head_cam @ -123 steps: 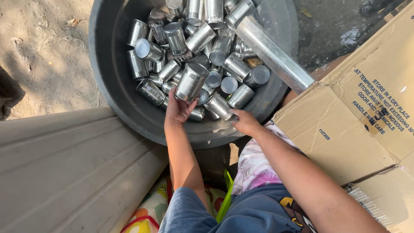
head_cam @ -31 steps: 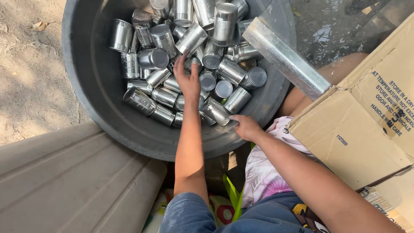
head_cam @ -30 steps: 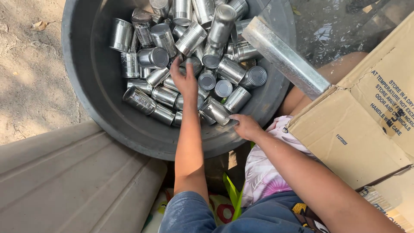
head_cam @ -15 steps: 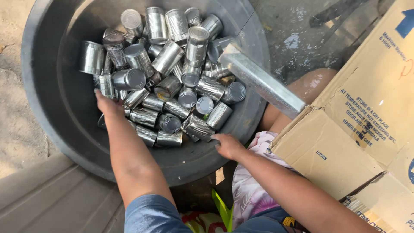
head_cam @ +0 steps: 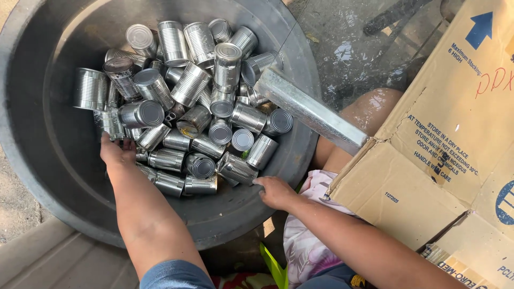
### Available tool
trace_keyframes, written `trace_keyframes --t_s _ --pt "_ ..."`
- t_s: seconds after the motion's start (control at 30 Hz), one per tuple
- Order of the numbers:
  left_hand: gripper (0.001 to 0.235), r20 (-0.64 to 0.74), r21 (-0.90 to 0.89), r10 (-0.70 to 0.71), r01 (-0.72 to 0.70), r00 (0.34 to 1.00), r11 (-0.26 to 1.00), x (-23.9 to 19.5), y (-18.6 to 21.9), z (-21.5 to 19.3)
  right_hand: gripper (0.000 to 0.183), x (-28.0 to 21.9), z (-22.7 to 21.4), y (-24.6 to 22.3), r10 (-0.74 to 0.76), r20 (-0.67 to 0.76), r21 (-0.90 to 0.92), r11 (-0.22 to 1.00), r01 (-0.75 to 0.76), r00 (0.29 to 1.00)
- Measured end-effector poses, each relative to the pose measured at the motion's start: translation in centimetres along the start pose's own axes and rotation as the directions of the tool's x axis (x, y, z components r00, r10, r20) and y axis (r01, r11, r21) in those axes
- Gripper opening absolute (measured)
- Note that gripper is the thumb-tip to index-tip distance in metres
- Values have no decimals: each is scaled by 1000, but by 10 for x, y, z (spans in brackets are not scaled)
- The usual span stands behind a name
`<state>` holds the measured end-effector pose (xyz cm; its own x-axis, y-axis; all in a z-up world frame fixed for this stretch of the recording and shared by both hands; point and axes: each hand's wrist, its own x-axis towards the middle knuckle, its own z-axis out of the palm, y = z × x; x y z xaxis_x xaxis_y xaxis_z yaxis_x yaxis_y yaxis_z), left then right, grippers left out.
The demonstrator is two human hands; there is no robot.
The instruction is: Removing paper labels from metal cans using a knife and placing them in a recycling bin
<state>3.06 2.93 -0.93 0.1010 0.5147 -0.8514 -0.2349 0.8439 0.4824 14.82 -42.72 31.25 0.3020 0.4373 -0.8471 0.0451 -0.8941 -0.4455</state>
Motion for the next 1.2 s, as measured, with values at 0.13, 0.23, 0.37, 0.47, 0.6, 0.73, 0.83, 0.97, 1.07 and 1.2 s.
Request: trace_keyframes --t_s 0.13,0.23,0.37,0.47,0.6,0.73,0.83,0.97,1.07,1.2 --pt "81 -71 244 45 -27 996 969 37 -6 -1 51 0 2 0 -7 -14 20 1000 8 1000" --pt "82 -78 305 224 -191 972 933 37 -9 10 51 2 2 1 -5 -25 6 1000 5 1000" --pt "94 -147 408 330 -247 932 879 28 5 20 54 1 4 2 10 3 10 1000 -10 1000" --pt "22 -257 512 293 -128 921 849 -18 13 42 52 5 4 8 -18 -20 15 1000 19 1000" --pt "53 -335 512 613 -407 716 756 -51 8 44 49 14 15 22 -21 -82 -73 997 15 996" --pt "49 -58 875 947 -441 315 200 -158 17 71 48 24 20 36 -52 -177 -161 987 23 983" --pt "54 -40 726 996 -682 83 86 -245 20 81 49 26 25 45 -79 -175 -147 988 54 981" --pt "54 -118 474 991 -874 54 104 -380 24 94 46 26 39 56 -253 -266 -163 963 215 930" --pt "43 -45 341 991 -930 127 135 -466 26 95 52 0 36 33 -208 -245 -118 976 184 947" --pt "49 233 113 958 -983 167 144 -560 31 121 62 -61 -1 -22 -269 -248 -56 963 263 931"
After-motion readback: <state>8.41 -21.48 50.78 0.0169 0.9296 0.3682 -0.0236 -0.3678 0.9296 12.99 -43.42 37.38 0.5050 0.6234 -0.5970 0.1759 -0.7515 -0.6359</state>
